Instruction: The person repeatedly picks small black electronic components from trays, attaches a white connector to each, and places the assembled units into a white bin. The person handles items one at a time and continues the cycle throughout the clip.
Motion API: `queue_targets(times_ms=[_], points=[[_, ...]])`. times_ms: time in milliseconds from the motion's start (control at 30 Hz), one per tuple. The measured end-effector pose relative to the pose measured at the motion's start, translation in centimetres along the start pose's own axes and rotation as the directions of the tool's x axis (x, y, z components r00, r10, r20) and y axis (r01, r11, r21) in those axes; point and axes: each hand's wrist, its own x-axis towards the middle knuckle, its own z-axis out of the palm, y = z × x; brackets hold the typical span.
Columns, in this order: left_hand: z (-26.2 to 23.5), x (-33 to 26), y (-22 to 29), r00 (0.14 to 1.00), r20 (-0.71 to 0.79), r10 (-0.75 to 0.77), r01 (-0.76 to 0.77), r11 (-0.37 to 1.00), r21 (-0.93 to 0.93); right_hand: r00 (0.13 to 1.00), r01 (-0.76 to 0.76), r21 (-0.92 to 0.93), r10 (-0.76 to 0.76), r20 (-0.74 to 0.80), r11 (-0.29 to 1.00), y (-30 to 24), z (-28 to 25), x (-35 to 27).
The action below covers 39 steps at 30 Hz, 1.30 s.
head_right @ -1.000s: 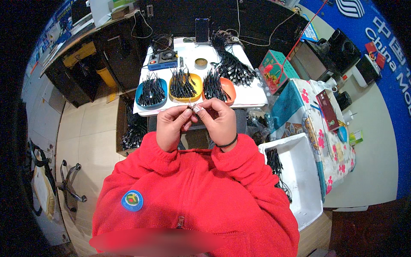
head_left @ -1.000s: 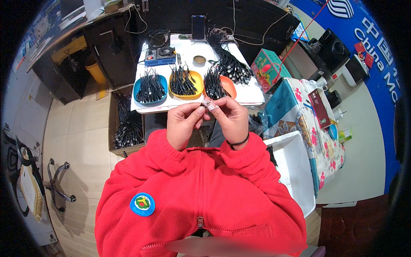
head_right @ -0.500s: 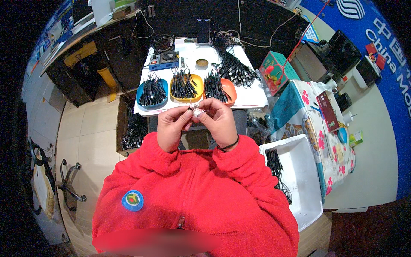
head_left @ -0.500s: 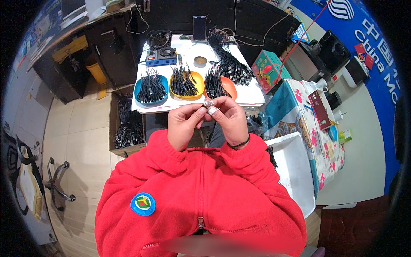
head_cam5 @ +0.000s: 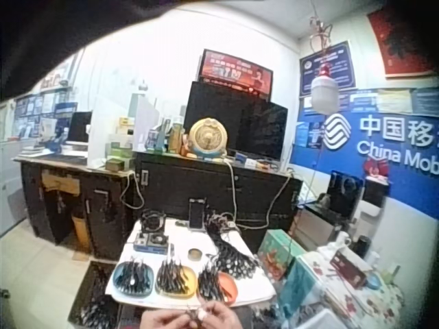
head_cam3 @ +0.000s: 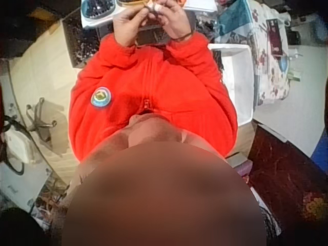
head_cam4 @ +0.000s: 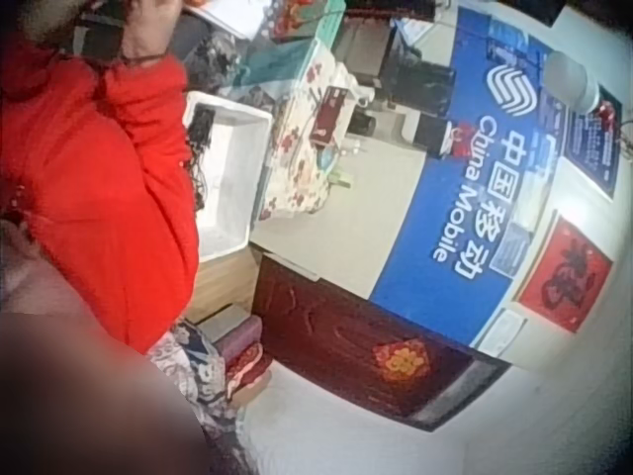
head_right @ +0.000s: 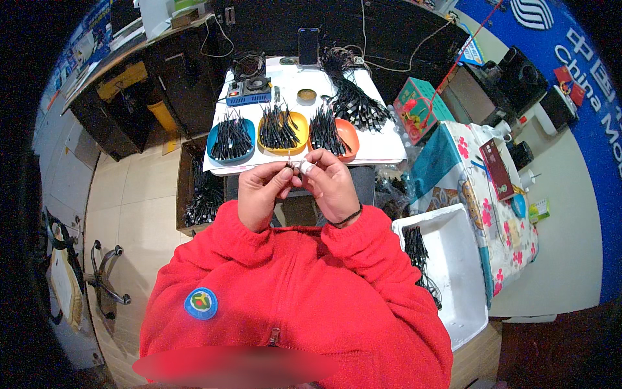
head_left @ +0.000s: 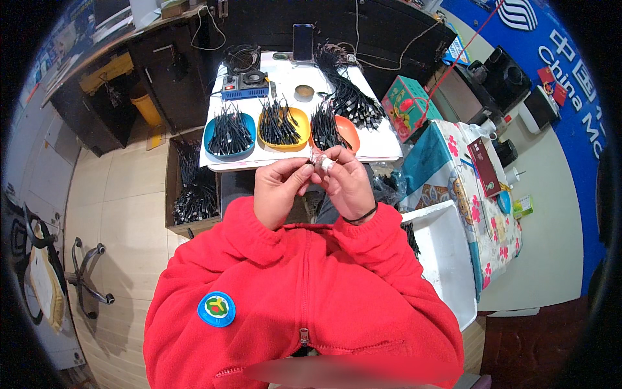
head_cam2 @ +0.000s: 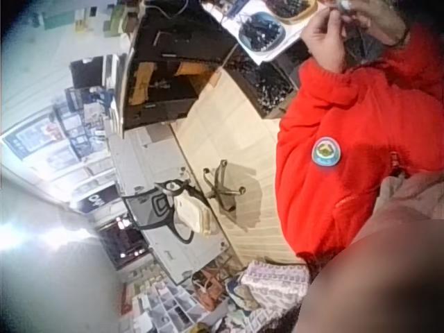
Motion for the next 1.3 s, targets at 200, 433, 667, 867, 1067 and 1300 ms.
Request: queue_targets(times_ms=[200, 433, 667, 867, 1067, 1300], points=[[0.0, 0.1, -0.1, 0.999, 0.023, -0.025, 0.024, 0.998, 0.054, 0.982, 0.169, -0.455, -0.188, 0.004, 0.874, -0.5, 0.5, -0.2], [-0.3, 0.3, -0.1, 0.997, 0.037, -0.069, 0.07, 0.997, -0.027, 0.993, 0.119, -0.096, -0.119, 0.01, 0.988, 0.2, 0.3, -0.3], [-0.5, 0.0, 0.4, 0.996, 0.08, -0.047, 0.044, 0.998, 0.039, 0.992, -0.122, 0.105, 0.117, 0.055, 0.987, -0.3, -0.5, 0.1], [-0.6, 0.2, 0.6, 0.993, 0.099, -0.066, 0.063, 0.997, 0.034, 0.996, 0.078, -0.148, -0.07, 0.056, 0.986, -0.4, -0.4, -0.3], [-0.7, 0.2, 0.3, 0.995, 0.089, -0.049, 0.049, 0.999, -0.001, 0.977, 0.208, -0.353, -0.176, 0.121, 0.912, -0.7, 0.1, -0.3], [-0.7, 0.4, 0.3, 0.994, 0.092, -0.064, 0.064, 0.998, 0.008, 0.953, 0.301, -0.471, -0.274, 0.127, 0.829, -0.8, 0.7, -0.5]])
